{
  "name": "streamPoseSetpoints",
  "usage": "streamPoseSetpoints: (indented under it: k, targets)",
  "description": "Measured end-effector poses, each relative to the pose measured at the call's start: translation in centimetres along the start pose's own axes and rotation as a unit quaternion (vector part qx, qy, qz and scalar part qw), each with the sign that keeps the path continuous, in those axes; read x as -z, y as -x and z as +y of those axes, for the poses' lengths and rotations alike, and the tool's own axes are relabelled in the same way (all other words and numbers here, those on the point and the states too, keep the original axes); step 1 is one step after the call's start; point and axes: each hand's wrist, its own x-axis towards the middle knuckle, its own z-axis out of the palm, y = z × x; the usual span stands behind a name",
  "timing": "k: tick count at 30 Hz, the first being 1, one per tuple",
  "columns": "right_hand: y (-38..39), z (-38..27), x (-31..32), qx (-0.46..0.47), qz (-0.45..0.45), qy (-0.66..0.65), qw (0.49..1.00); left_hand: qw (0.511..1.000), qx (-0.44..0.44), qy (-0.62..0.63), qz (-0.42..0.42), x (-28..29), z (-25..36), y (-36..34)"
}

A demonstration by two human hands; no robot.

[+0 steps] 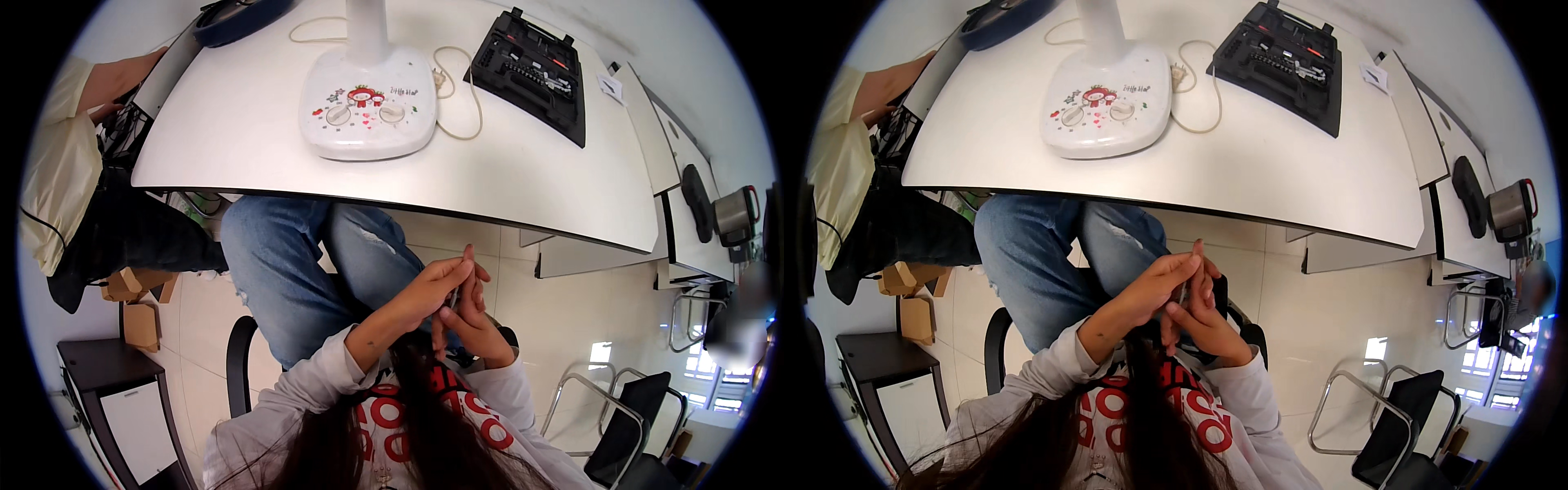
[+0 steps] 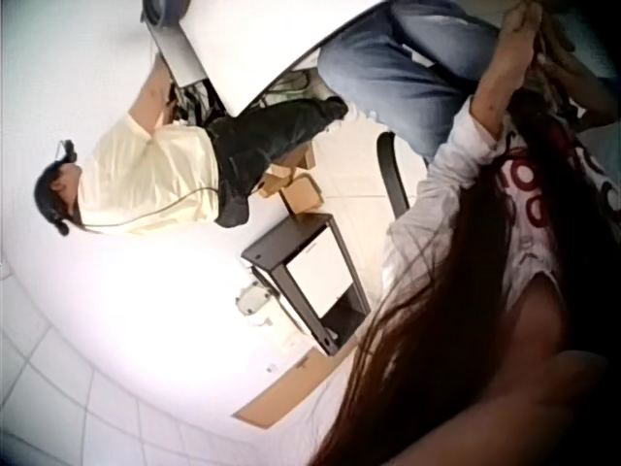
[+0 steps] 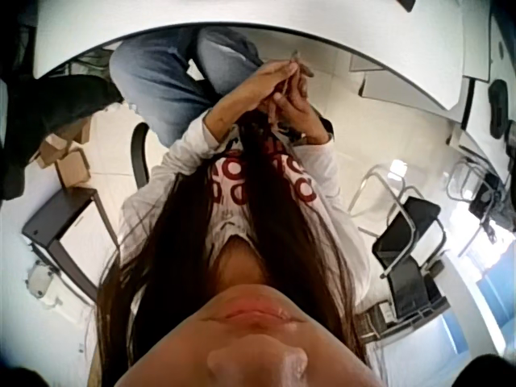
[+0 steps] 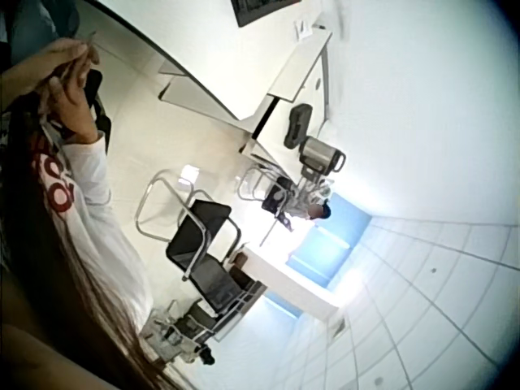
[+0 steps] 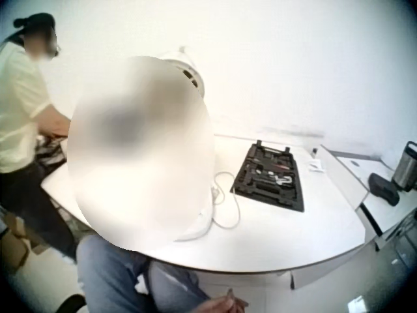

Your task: The person secures a rubber ring onto a blue speaker and then uses a screwdriver to adjust the internal components of a white electric fan. The person handles the speaker, fan, and screwdriver while working at a white table.

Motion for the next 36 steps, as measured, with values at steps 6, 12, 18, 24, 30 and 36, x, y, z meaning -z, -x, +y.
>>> streamPoseSetpoints:
  k: [6,12,18,24,30,36]
  targets:
    - [-0.5,2.5,-0.3,0.001,-0.02,0.013,1.0,0.997,0.067,-0.023,-0.005,1.6,-0.7,-1.3]
    - [0.5,1.4,0.8,0.002,0.012,-0.134,0.991,1.0,0.025,-0.008,0.006,2.1,-2.3,-2.6]
    - [0.6,0.2,2.5,0.062,0.047,-0.129,0.988,0.998,0.003,-0.013,-0.057,0.7,-2.0,-4.0]
    - [0.6,3.8,6.0,0.036,0.121,-0.102,0.987,0.982,0.156,-0.096,-0.035,-0.1,-4.4,-10.2]
    - [1.1,4.6,7.6,0.043,0.179,-0.295,0.938,0.973,0.209,-0.018,-0.091,1.2,-8.5,-14.8]
    - [0.8,4.5,9.7,0.165,0.053,-0.72,0.672,0.952,0.057,0.218,-0.206,3.1,-10.4,-16.0]
